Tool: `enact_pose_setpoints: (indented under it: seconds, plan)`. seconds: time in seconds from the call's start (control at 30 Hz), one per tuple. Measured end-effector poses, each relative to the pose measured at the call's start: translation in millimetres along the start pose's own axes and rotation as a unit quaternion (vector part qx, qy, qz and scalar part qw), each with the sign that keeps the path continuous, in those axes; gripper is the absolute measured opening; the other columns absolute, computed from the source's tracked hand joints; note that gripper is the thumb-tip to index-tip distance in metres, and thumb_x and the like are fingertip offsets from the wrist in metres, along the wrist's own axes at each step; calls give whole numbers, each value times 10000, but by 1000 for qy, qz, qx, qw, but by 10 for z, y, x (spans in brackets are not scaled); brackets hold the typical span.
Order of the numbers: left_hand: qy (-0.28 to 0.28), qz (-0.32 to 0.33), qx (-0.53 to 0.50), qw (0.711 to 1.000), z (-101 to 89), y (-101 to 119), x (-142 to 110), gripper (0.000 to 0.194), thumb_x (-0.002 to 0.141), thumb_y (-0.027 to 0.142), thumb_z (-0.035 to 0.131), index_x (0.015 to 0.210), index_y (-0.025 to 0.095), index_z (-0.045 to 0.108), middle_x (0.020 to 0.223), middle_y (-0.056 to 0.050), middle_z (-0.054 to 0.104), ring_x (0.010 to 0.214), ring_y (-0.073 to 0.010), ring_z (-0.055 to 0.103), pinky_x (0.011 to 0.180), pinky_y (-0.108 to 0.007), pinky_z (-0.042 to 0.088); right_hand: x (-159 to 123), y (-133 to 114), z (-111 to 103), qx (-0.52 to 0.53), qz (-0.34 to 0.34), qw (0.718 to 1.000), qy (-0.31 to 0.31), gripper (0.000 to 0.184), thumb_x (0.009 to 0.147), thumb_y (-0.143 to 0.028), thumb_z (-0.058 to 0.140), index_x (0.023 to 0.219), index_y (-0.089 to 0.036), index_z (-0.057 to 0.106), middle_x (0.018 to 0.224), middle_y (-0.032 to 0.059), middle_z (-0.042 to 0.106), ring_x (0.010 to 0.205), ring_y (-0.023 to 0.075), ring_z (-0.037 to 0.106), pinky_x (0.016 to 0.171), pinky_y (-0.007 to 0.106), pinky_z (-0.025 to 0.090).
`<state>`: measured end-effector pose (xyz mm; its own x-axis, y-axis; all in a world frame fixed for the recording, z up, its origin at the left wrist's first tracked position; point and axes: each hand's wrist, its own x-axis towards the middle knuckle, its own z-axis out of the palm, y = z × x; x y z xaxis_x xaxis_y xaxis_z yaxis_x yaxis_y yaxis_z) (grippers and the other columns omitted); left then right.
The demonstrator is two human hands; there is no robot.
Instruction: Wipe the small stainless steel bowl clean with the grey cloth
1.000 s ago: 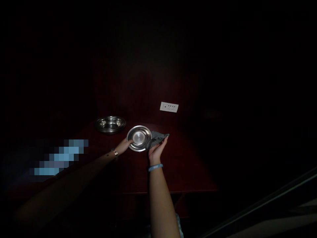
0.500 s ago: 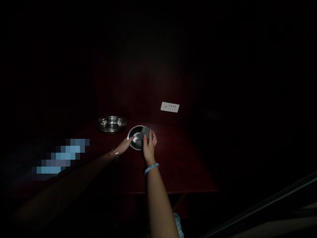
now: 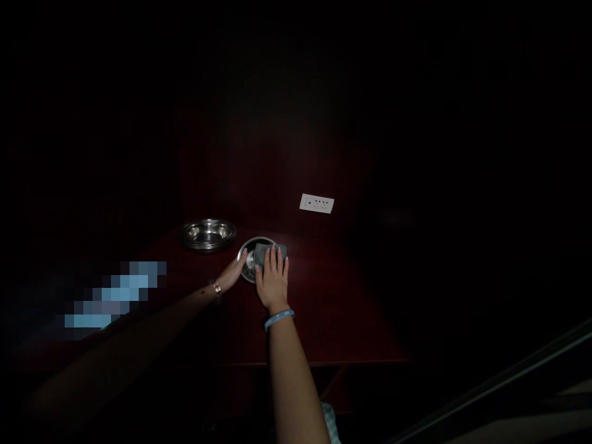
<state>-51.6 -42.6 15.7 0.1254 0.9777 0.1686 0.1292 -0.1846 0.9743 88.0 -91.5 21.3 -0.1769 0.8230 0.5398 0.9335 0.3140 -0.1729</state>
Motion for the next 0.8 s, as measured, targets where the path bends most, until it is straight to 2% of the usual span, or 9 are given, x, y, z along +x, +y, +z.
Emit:
enact_pose_setpoints:
  seconds: [0.07,0.13,0.23,0.33,0.43,0.53,0.67,0.8]
  plan:
    - [4,-11,2,1000,-1,31,-13,709,903,619,246,1324,119,520,1381,-153,545,1326,-237,468,1146,-364,272,-3,-21,-30,7,-18,1000,2,555,981,-378,280,1495,-168,267,1576,91,235,1470,241,114,1177,479,72]
    - [12,-16,3,1000,-4,49,-17,714,905,615,229,1309,111,534,1366,-156,559,1313,-242,483,1142,-368,283,-5,-40,-58,17,-23,1000,9,508,978,-377,306,1452,-202,357,1548,83,308,1448,244,180,1169,477,94]
    - [14,-14,-1,1000,-6,44,-6,707,911,605,204,1261,117,577,1311,-151,607,1263,-249,534,1117,-372,329,-5,-55,-84,22,0,1000,20,403,966,-341,351,1294,-186,527,1433,117,459,1356,259,337,1138,472,172]
    - [21,-14,-7,1000,-2,22,10,676,918,585,225,1256,118,579,1316,-145,605,1261,-248,535,1112,-374,341,-7,-49,-81,23,13,1000,17,354,968,-308,346,1192,-172,585,1315,126,558,1262,257,433,1109,474,219]
    - [37,-17,1,999,2,13,17,656,922,562,255,1307,110,533,1379,-145,550,1318,-240,477,1141,-359,293,-17,-33,-58,34,-7,999,14,388,983,-316,312,1234,-166,567,1328,114,566,1302,248,404,1132,485,175]
    - [32,-23,11,999,-3,27,8,662,925,567,238,1315,116,527,1390,-145,539,1334,-237,458,1149,-349,272,-23,-19,-40,47,-36,998,6,432,991,-337,293,1321,-167,514,1424,93,498,1380,235,326,1161,486,122]
    - [13,-8,12,1000,-16,63,-23,651,926,571,249,1355,142,485,1426,-124,505,1348,-225,440,1156,-356,257,-16,-8,-32,61,-60,996,-14,462,989,-344,294,1390,-182,457,1477,67,441,1413,219,292,1179,477,114]
    - [-3,-4,16,1000,-21,86,-44,661,916,591,263,1363,156,482,1415,-121,518,1336,-234,455,1151,-360,271,-9,-6,-20,58,-51,997,-1,479,979,-344,316,1408,-172,443,1467,88,450,1414,231,301,1180,491,122]
